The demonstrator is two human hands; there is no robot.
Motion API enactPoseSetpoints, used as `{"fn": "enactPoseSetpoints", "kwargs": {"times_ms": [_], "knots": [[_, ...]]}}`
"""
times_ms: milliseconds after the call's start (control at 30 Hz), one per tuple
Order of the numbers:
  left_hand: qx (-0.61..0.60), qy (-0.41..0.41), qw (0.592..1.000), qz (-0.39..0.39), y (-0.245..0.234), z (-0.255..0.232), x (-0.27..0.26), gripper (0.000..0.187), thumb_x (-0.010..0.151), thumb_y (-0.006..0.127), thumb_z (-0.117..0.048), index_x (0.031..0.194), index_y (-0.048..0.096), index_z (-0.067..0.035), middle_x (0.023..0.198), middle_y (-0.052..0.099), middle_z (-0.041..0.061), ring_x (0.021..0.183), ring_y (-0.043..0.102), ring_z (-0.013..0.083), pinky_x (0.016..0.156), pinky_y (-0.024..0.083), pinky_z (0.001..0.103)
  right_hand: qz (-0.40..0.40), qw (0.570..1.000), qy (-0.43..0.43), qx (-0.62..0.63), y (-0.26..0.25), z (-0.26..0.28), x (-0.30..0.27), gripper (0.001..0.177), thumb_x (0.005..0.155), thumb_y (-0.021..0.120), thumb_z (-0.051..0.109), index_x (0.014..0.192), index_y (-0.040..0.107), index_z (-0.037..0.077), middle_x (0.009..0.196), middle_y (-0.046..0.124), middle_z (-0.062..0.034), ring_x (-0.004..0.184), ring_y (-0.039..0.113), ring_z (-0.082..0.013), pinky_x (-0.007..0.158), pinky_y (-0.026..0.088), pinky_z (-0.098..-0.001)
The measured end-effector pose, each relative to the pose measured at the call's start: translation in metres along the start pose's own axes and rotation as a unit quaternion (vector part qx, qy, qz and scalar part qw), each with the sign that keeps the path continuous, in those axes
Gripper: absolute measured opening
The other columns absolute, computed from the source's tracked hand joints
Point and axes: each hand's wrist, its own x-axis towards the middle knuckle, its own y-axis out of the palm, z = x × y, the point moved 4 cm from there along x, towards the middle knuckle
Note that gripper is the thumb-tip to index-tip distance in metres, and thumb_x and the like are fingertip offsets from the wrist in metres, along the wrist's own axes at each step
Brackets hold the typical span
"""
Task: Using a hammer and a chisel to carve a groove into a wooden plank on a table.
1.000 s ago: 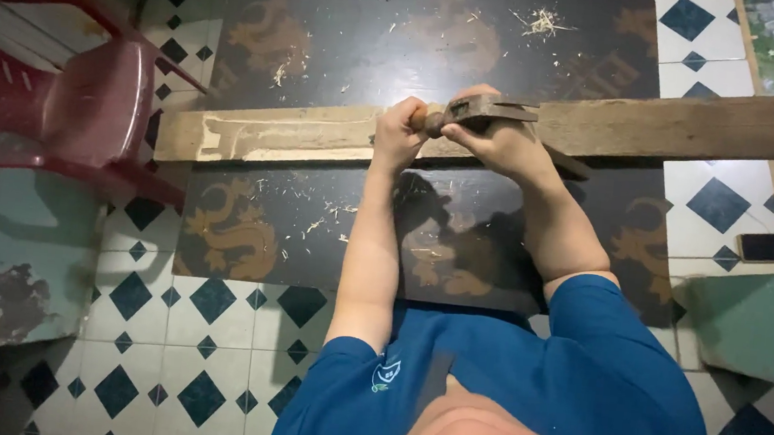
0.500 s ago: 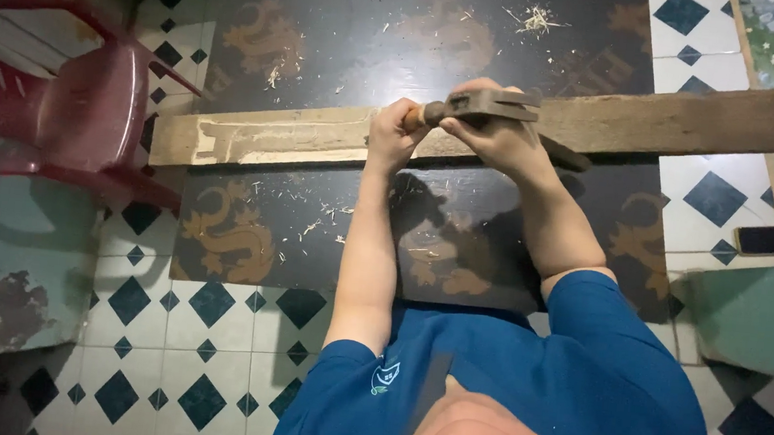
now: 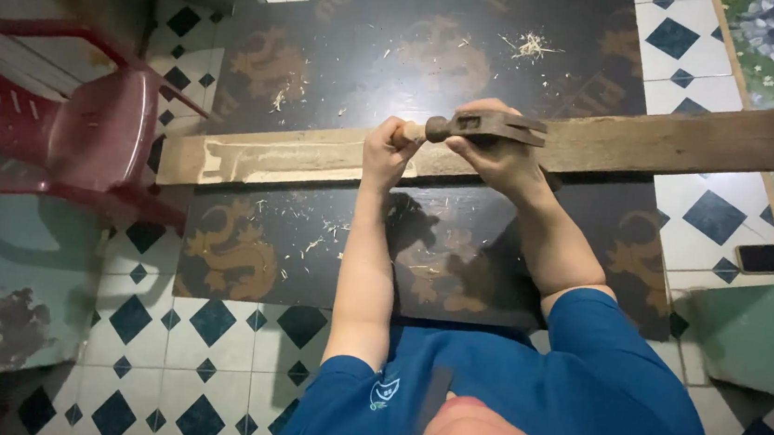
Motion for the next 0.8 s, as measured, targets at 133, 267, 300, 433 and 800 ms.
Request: {"fn": "enactPoseSetpoints", "kwargs": {"times_ms": [133, 267, 300, 433, 800], "knots": [[0.003, 0.005, 1.000, 0.007, 0.002, 0.007, -0.003, 0.020, 0.077, 0.086, -0.018, 0.081, 0.066, -0.016, 0.060, 0.043, 0.008, 0.059, 0.052, 0.0190, 0.061, 0.046, 0.031, 0.005, 0.999, -0.029, 0.045, 0.019, 0.001, -0.001, 0.040, 0.092, 0.082, 0.043, 0.118, 0.066, 0.016, 0.106, 0.072, -0.0129, 0.104, 0.069, -0.0356, 0.095, 0.048, -0.0424], [0.017, -0.014, 1.000, 0.008, 0.004, 0.017, -0.001, 0.020, 0.073, 0.086, -0.015, 0.083, 0.068, -0.017, 0.063, 0.052, 0.011, 0.063, 0.061, 0.0262, 0.066, 0.050, 0.033, 0.077, 0.997, -0.007, 0.011, 0.020, 0.007, 0.005, 0.040, 0.090, 0.082, 0.043, 0.117, 0.069, 0.016, 0.099, 0.075, -0.0162, 0.096, 0.072, -0.0416, 0.086, 0.054, -0.0483], [0.018, -0.018, 1.000, 0.008, 0.004, 0.021, -0.005, 0.021, 0.073, 0.086, -0.015, 0.084, 0.068, -0.017, 0.063, 0.053, 0.011, 0.064, 0.062, 0.0264, 0.066, 0.050, 0.034, 0.087, 0.996, -0.008, 0.002, 0.020, 0.009, 0.005, 0.041, 0.091, 0.081, 0.042, 0.118, 0.068, 0.014, 0.100, 0.075, -0.0190, 0.096, 0.071, -0.0441, 0.086, 0.054, -0.0511], [0.008, -0.027, 1.000, 0.002, 0.002, 0.009, -0.001, 0.020, 0.074, 0.086, -0.016, 0.083, 0.068, -0.018, 0.063, 0.053, 0.008, 0.063, 0.061, 0.0241, 0.068, 0.051, 0.033, 0.111, 0.994, 0.009, 0.009, 0.016, 0.008, 0.009, 0.043, 0.092, 0.077, 0.043, 0.120, 0.068, 0.012, 0.104, 0.075, -0.0216, 0.102, 0.071, -0.0458, 0.088, 0.053, -0.0536], [0.070, 0.047, 0.996, 0.040, 0.023, 0.054, -0.008, 0.026, 0.075, 0.090, -0.031, 0.086, 0.071, -0.018, 0.070, 0.063, 0.013, 0.076, 0.068, 0.0364, 0.072, 0.054, 0.042, 0.019, 1.000, -0.020, 0.016, 0.014, 0.001, 0.006, 0.043, 0.093, 0.081, 0.050, 0.116, 0.068, 0.016, 0.100, 0.073, -0.0147, 0.097, 0.071, -0.0406, 0.084, 0.054, -0.0466]]}}
